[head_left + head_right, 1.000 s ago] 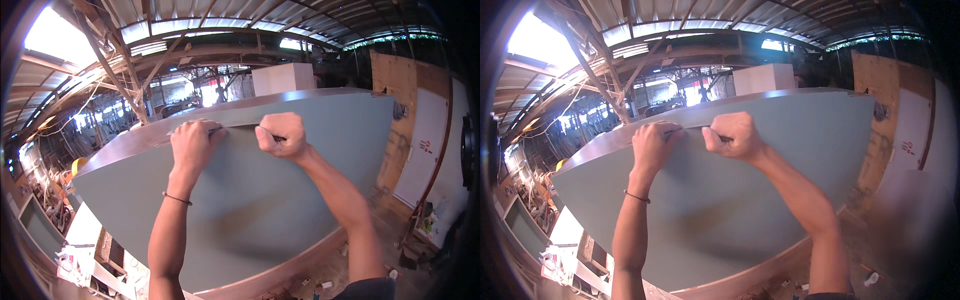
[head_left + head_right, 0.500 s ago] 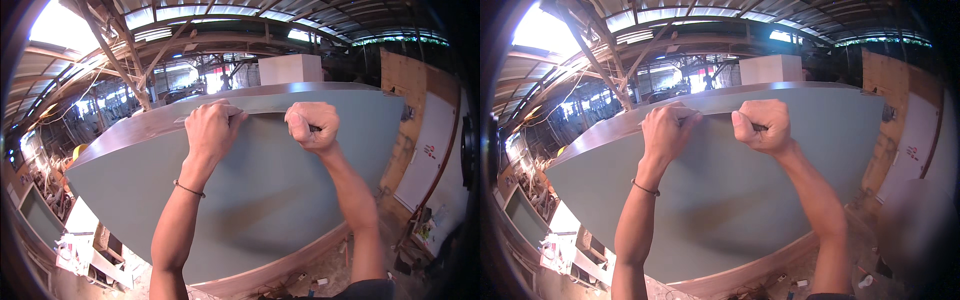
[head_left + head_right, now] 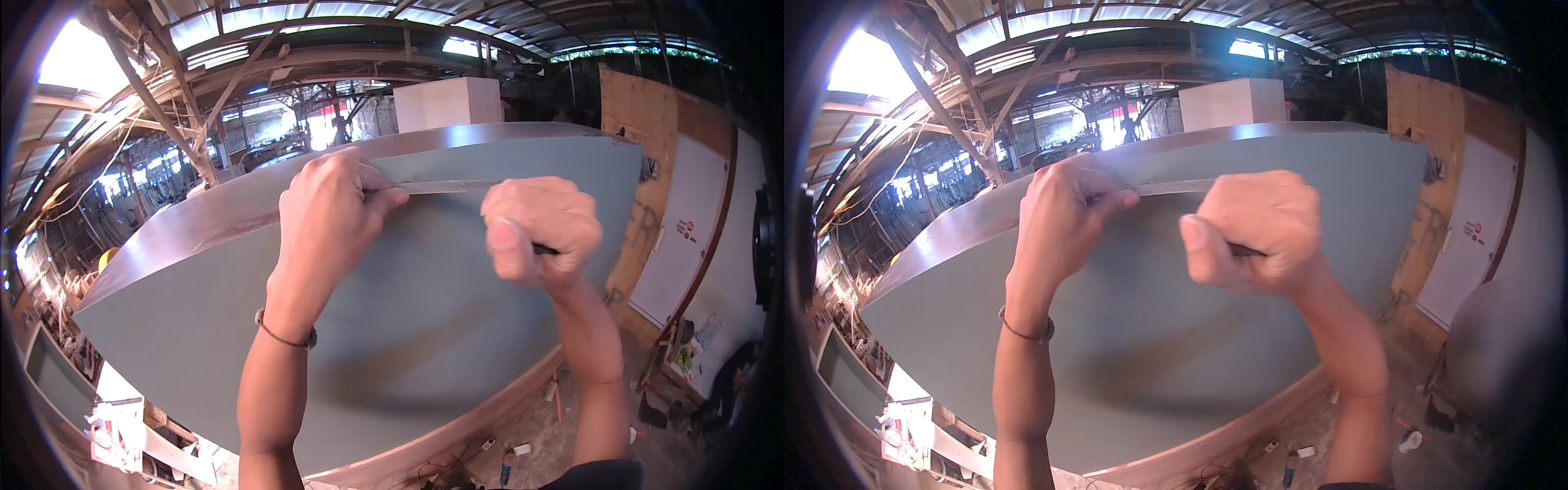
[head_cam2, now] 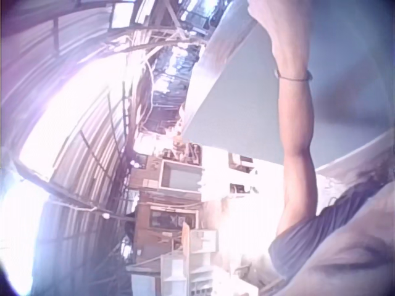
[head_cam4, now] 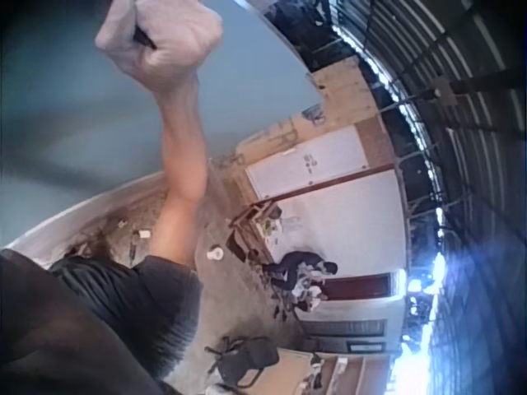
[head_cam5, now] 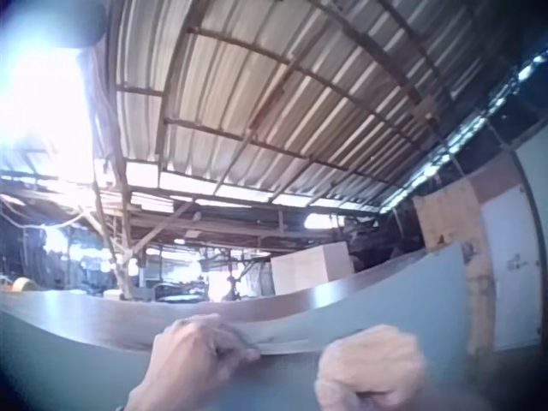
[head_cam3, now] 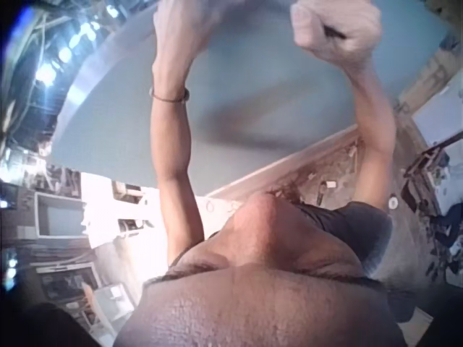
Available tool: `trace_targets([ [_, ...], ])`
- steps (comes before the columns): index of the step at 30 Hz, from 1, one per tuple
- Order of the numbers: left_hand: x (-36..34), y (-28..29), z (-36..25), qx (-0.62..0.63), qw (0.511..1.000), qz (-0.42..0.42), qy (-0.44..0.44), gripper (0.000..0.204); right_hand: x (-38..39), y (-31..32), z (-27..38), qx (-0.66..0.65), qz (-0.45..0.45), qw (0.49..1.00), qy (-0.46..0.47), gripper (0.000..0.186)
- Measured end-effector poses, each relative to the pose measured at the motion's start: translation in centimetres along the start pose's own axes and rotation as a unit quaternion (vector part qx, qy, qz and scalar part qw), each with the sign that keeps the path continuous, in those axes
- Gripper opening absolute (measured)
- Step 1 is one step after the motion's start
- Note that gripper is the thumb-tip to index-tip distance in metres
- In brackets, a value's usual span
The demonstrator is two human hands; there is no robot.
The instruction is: The person trims the excess edge of a laminate sheet on a wooden cabinet using a square tool. The person then picks up a loose piece of wood and places it on the floor.
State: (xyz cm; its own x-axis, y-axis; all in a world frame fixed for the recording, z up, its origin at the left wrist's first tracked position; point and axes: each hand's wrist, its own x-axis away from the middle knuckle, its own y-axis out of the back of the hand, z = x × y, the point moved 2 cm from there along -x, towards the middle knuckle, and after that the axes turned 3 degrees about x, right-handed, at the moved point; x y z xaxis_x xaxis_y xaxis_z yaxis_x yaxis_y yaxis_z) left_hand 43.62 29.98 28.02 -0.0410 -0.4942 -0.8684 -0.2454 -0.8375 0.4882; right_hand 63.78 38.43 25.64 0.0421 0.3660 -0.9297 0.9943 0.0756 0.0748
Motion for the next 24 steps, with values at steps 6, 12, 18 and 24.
trace_targets([
  [6, -1.3, -2.0, 0.2, -0.037, 0.999, 0.003, 0.024, 0.010, 1.2, 0.5, -3.0, -0.012, 0.030, 0.999, -0.034, 0.024],
  [12, -1.7, -3.2, -1.1, -0.031, 0.999, 0.012, 0.013, 0.011, 1.9, 2.7, -2.2, -0.031, -0.012, 0.998, -0.049, 0.023],
  [18, -2.5, -3.6, -1.8, 0.010, 1.000, 0.029, 0.007, 0.010, 1.1, 4.1, -2.6, 0.004, 0.021, 0.999, -0.042, 0.023],
  [24, -3.1, -4.9, -1.2, 0.012, 1.000, 0.026, 0.008, 0.009, 2.3, 2.8, -4.1, -0.014, 0.020, 0.999, -0.042, 0.025],
])
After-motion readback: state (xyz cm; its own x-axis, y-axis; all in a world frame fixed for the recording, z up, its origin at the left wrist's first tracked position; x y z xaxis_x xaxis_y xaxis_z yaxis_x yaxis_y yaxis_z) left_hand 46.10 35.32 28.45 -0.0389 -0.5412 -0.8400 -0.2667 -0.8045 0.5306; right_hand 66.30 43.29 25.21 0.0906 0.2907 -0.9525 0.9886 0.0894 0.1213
